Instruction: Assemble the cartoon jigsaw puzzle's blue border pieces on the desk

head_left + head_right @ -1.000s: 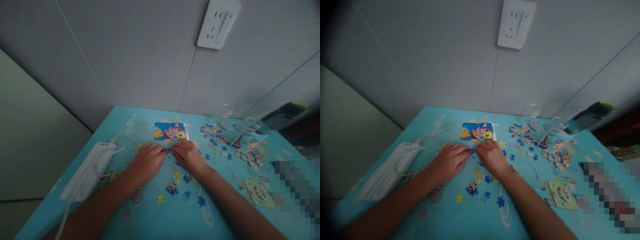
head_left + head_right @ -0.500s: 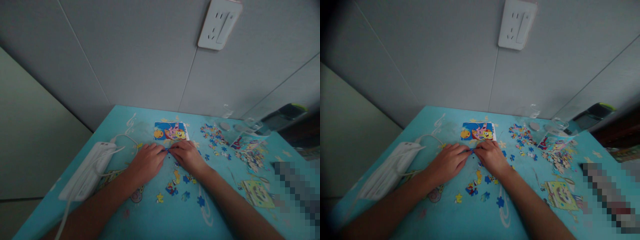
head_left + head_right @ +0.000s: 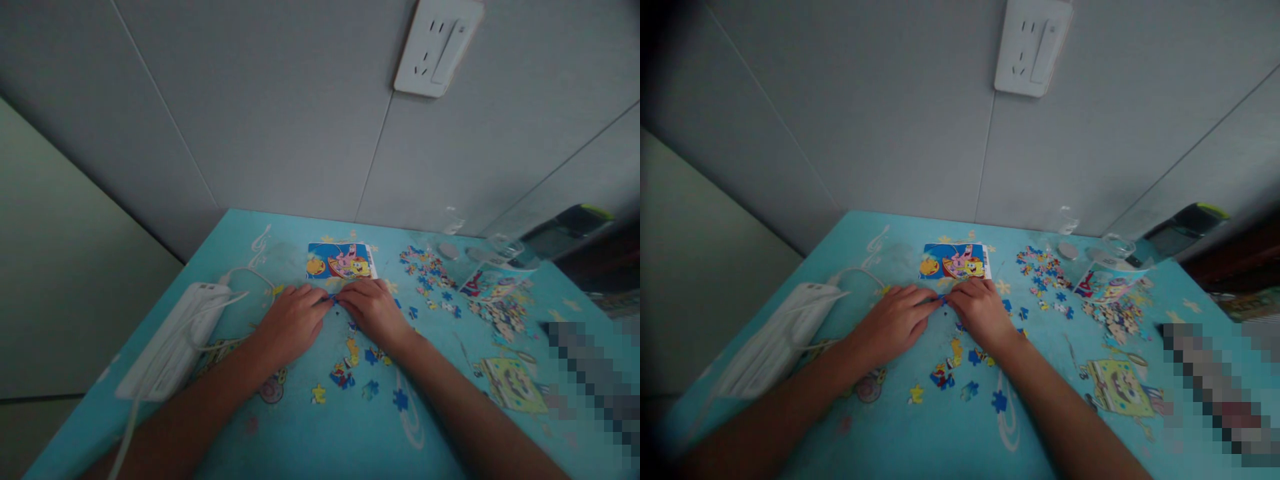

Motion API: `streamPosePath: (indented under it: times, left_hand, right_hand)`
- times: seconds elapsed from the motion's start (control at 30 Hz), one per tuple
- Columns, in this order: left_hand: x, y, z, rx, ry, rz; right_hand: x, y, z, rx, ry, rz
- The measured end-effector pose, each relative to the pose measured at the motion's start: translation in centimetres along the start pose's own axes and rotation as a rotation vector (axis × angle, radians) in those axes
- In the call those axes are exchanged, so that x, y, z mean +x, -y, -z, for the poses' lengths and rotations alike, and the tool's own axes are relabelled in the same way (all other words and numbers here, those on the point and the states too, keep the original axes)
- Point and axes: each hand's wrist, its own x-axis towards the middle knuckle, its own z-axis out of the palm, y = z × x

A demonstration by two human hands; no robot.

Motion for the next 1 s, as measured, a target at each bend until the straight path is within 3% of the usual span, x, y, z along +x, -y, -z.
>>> streamPosePath:
  times: [0.4,1.0]
  left_hand:
    - [0.0,0.0,0.0,-0.004,0.000,-0.002]
    - [0.0,-0.1,-0.3,0.002,-0.015,0.004]
  right_hand:
    - [0.1,-0.6,-0.6,0.237,-0.044,-0.060]
    - [0.4,0.0,0.5,0.038,0.030,0.004]
